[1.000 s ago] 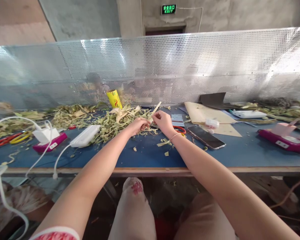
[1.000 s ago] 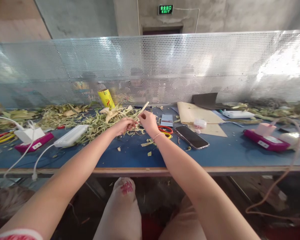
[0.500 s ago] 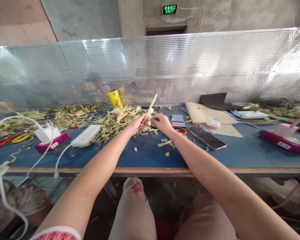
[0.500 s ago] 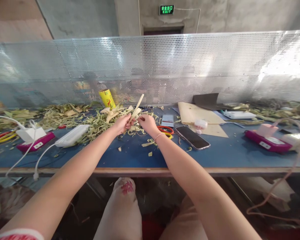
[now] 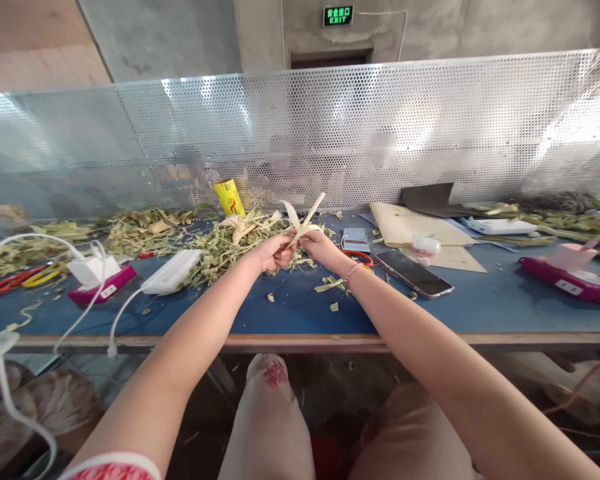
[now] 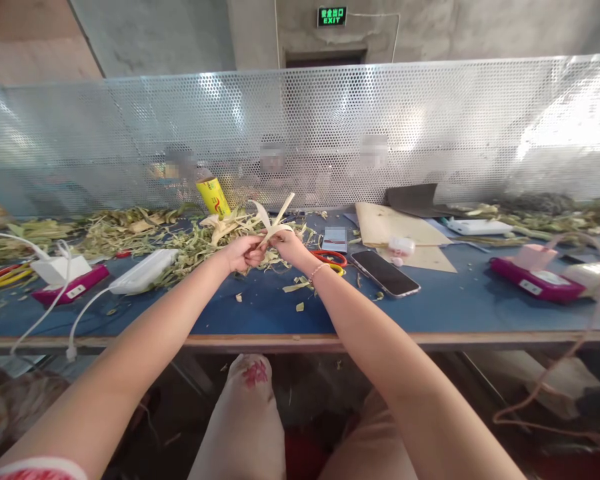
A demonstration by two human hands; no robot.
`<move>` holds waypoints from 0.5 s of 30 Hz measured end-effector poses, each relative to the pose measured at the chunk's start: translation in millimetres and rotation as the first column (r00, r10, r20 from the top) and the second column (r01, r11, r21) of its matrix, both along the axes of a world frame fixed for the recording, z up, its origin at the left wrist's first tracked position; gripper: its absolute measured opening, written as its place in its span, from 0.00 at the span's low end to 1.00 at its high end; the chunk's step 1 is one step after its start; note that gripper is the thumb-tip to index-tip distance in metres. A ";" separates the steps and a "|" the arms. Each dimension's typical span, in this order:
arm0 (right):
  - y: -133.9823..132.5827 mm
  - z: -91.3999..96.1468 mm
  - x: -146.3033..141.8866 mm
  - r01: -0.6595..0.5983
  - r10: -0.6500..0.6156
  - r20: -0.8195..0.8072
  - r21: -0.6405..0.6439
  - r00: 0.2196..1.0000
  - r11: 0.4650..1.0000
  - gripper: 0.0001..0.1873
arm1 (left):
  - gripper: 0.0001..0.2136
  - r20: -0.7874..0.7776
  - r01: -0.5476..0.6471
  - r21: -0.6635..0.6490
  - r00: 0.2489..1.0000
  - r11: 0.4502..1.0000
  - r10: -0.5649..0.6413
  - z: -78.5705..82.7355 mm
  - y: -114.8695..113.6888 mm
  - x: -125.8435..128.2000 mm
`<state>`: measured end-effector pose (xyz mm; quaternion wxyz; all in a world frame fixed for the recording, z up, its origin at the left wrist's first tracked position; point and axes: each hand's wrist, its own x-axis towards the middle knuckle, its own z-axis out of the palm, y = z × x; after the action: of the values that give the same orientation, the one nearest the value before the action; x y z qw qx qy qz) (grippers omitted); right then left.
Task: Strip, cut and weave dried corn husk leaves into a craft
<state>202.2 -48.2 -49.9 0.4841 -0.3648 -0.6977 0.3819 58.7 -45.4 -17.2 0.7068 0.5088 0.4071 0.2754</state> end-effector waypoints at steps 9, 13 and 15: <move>-16.3 10.9 -1.2 -0.119 0.096 -0.103 -0.247 0.990 0.962 0.07 | 0.16 -0.090 0.099 -0.061 0.990 0.993 -0.104 1.0 -1.3 -4.1; -16.7 10.1 -0.3 -0.054 0.055 -0.003 -0.285 0.998 0.957 0.08 | 0.17 -0.098 0.143 -0.093 0.984 0.985 -0.152 0.6 -2.8 -5.3; -14.8 7.9 0.1 0.009 0.006 0.080 -0.196 0.997 0.981 0.09 | 0.18 -0.087 0.147 -0.103 0.984 0.984 -0.157 0.2 -2.7 -6.0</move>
<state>202.3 -63.0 -41.9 0.4178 -0.4262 -0.6752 0.4335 52.7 -48.0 -17.1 0.7293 0.5163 0.4128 0.1762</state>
